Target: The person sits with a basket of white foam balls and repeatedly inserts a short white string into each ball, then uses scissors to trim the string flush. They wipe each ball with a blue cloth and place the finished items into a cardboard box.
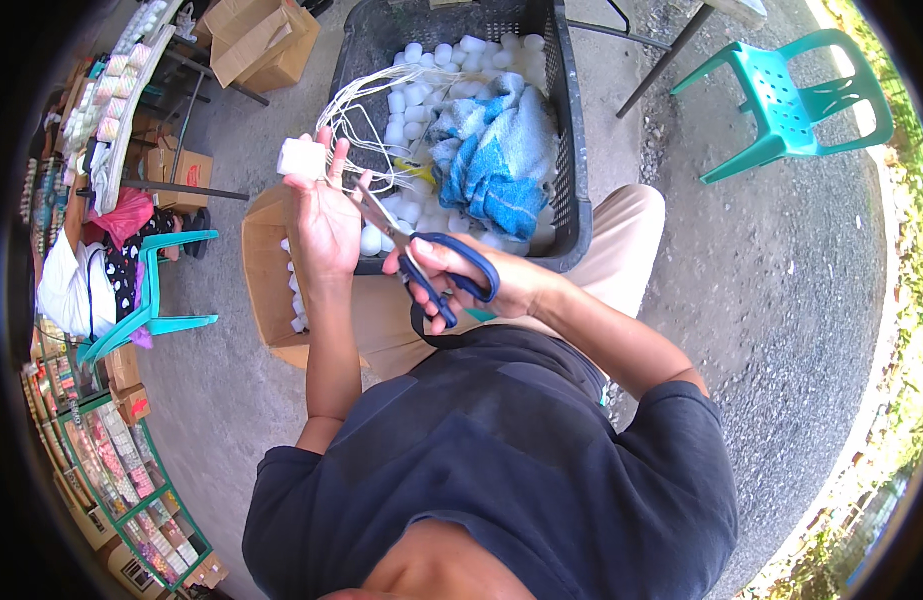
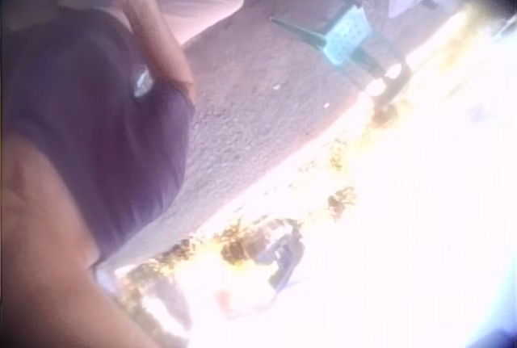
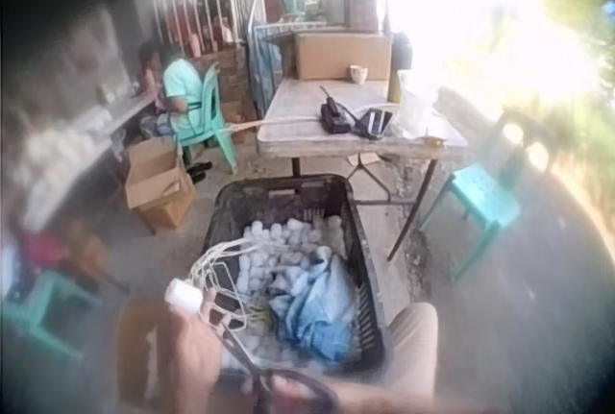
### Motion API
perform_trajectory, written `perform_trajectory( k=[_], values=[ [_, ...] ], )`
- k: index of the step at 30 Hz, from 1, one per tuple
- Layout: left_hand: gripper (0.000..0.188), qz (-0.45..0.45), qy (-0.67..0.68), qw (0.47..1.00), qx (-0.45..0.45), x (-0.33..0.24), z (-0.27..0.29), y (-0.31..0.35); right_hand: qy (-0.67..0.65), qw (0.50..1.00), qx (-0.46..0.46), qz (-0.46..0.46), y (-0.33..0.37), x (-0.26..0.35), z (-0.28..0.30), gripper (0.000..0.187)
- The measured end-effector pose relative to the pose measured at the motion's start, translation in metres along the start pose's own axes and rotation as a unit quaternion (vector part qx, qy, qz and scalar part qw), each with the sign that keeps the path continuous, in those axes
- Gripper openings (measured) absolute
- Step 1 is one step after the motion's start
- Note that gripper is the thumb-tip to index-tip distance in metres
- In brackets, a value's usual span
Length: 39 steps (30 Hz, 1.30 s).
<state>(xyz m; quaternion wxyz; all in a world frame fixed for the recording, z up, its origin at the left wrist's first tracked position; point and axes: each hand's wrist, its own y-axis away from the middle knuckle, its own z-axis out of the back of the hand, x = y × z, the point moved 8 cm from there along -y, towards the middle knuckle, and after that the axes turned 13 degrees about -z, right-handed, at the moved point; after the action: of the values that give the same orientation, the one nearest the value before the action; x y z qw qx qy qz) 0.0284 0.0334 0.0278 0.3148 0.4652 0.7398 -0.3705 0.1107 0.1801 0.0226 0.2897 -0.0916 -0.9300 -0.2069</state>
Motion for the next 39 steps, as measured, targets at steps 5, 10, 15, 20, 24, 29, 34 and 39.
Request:
perform_trajectory(
  k=[5, 10, 15, 20, 24, 29, 34, 39],
  values=[
    [0.064, -0.031, -0.023, 0.999, 0.006, -0.002, 0.014, 0.006, -0.020, 1.000, -0.023, 0.000, -0.039, 0.001, -0.004, 0.064],
    [0.050, 0.008, 0.027, 0.999, -0.040, -0.002, 0.026, 0.020, -0.024, 0.998, -0.054, 0.020, -0.055, 0.006, -0.008, 0.061],
    [0.067, -0.028, 0.015, 0.996, -0.077, 0.000, 0.053, 0.020, 0.065, 0.983, -0.170, 0.022, -0.058, 0.009, 0.002, 0.061],
    [0.057, -0.098, -0.054, 0.981, -0.156, -0.026, 0.196, -0.004, 0.522, 0.737, -0.421, 0.084, -0.034, 0.051, 0.067, 0.051],
    [0.046, 0.045, -0.322, 0.878, -0.352, 0.020, 0.436, 0.056, 0.728, 0.607, -0.318, -0.029, -0.044, 0.015, 0.108, 0.033],
    [0.037, 0.181, -0.655, 0.693, -0.240, 0.007, 0.466, 0.095, 0.732, 0.563, -0.375, -0.078, -0.057, 0.061, 0.119, 0.026],
    [0.025, -0.139, -0.478, 0.860, -0.109, -0.023, 0.251, -0.054, 0.675, 0.430, -0.599, -0.016, -0.046, 0.132, 0.167, 0.028],
    [0.010, 0.038, -0.428, 0.854, 0.295, 0.041, 0.006, -0.074, 0.671, 0.442, -0.591, 0.075, -0.044, 0.137, 0.178, 0.029]
  ],
)
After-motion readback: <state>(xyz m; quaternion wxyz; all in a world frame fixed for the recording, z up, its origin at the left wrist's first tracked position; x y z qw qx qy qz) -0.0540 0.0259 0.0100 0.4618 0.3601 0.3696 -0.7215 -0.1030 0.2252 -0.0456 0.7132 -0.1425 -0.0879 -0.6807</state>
